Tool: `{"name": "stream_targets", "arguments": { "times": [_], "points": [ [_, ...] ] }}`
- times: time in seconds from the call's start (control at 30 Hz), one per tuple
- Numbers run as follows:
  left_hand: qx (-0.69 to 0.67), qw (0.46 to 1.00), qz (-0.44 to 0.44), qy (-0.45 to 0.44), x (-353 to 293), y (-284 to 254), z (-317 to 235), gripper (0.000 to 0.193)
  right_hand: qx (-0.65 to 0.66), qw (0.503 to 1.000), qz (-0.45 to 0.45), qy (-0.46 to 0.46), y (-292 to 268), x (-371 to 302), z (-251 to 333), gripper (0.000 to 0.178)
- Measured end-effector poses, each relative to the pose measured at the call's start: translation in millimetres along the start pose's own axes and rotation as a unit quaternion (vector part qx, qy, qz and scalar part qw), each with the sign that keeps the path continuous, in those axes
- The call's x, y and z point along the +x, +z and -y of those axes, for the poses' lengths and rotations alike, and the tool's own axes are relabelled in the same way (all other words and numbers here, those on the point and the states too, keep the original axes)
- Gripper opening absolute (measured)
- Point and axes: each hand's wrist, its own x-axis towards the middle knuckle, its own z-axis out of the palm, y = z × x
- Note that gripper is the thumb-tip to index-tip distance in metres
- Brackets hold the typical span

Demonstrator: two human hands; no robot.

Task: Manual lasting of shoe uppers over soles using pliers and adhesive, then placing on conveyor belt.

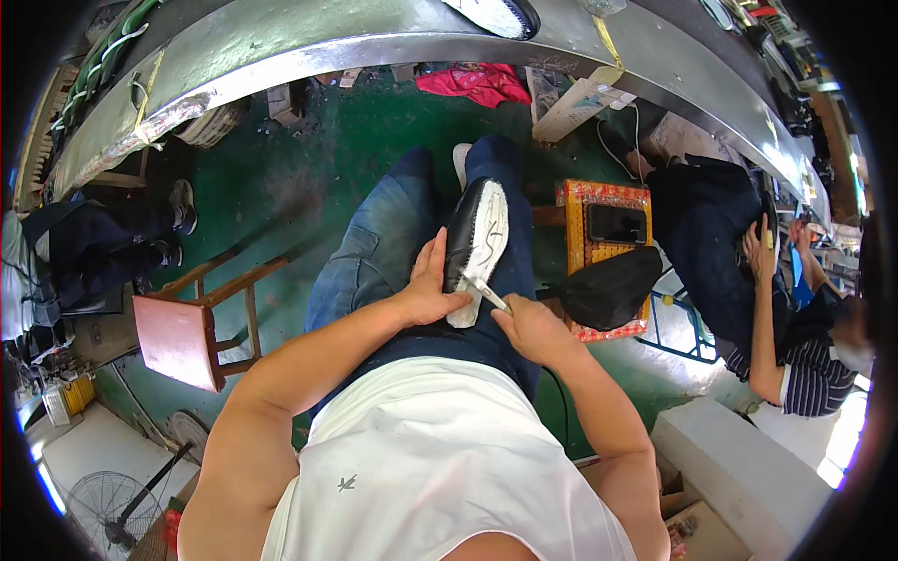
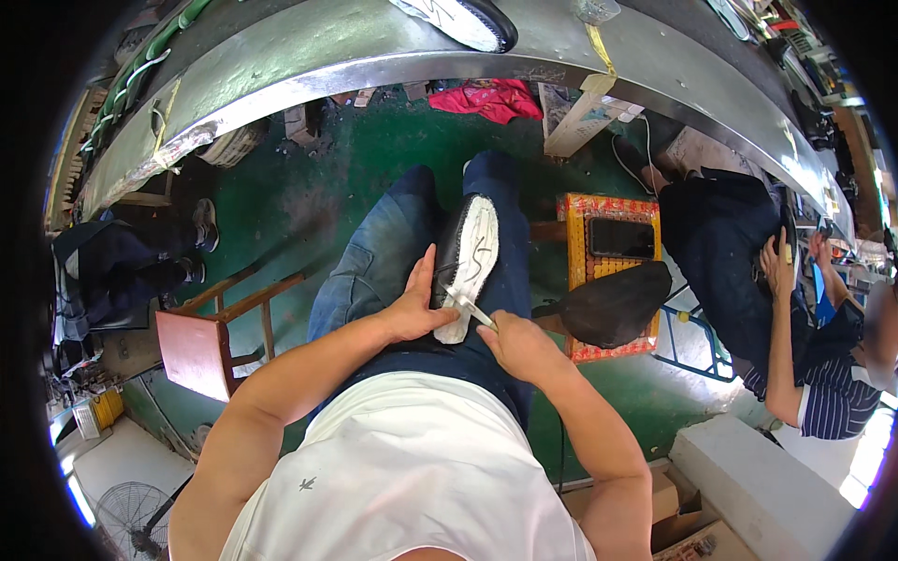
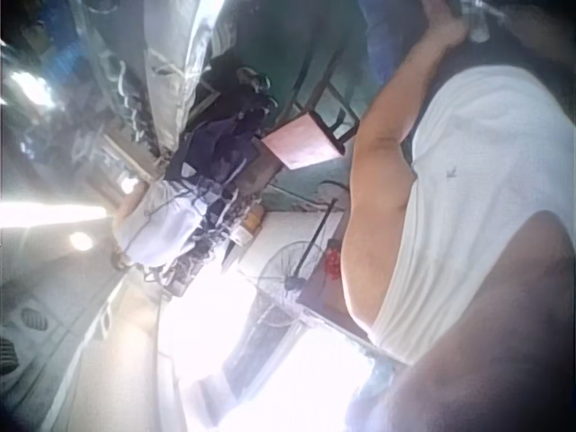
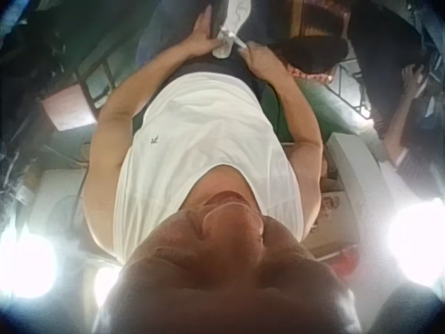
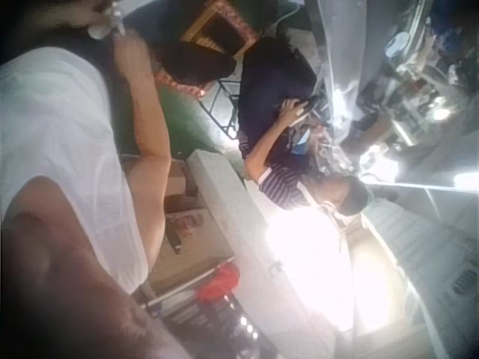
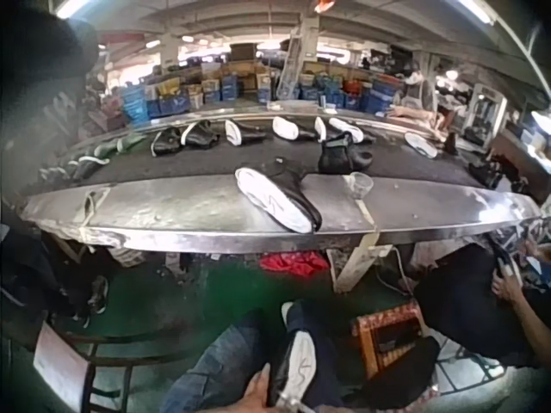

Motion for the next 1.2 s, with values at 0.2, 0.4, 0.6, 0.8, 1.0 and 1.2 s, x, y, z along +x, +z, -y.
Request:
{"name": "stream_targets", "arguments": {
  "times": [0.2,0.4,0.6,0.8,1.0,1.2],
  "points": [
    [0.101,0.993,0.008,0.065,25.3,-27.2,-17.0,0.125,0.144,0.988,-0.025,0.043,-4.7,-20.8,-31.8,0.035],
    [-0.250,0.958,-0.066,-0.127,84.1,-53.9,12.2,0.087,0.333,0.935,-0.021,0.122,40.5,-4.5,-63.7,0.040],
    [-0.523,0.851,-0.003,0.053,6.4,-162.2,-54.8,0.057,0.333,0.935,-0.032,0.116,34.7,-3.9,-79.3,0.042],
    [-0.303,0.918,-0.115,0.230,25.3,-363.8,-217.6,0.067,0.350,0.921,0.036,0.165,-7.3,21.7,-76.6,0.037],
    [0.553,0.694,-0.393,0.239,161.6,-474.7,-321.1,0.072,0.065,0.974,-0.210,-0.045,-111.7,63.3,-3.9,0.034],
    [0.747,0.553,-0.329,0.167,273.5,-509.4,-265.7,0.079,0.055,0.934,-0.347,-0.065,-217.2,144.7,26.0,0.066]
  ]
}}
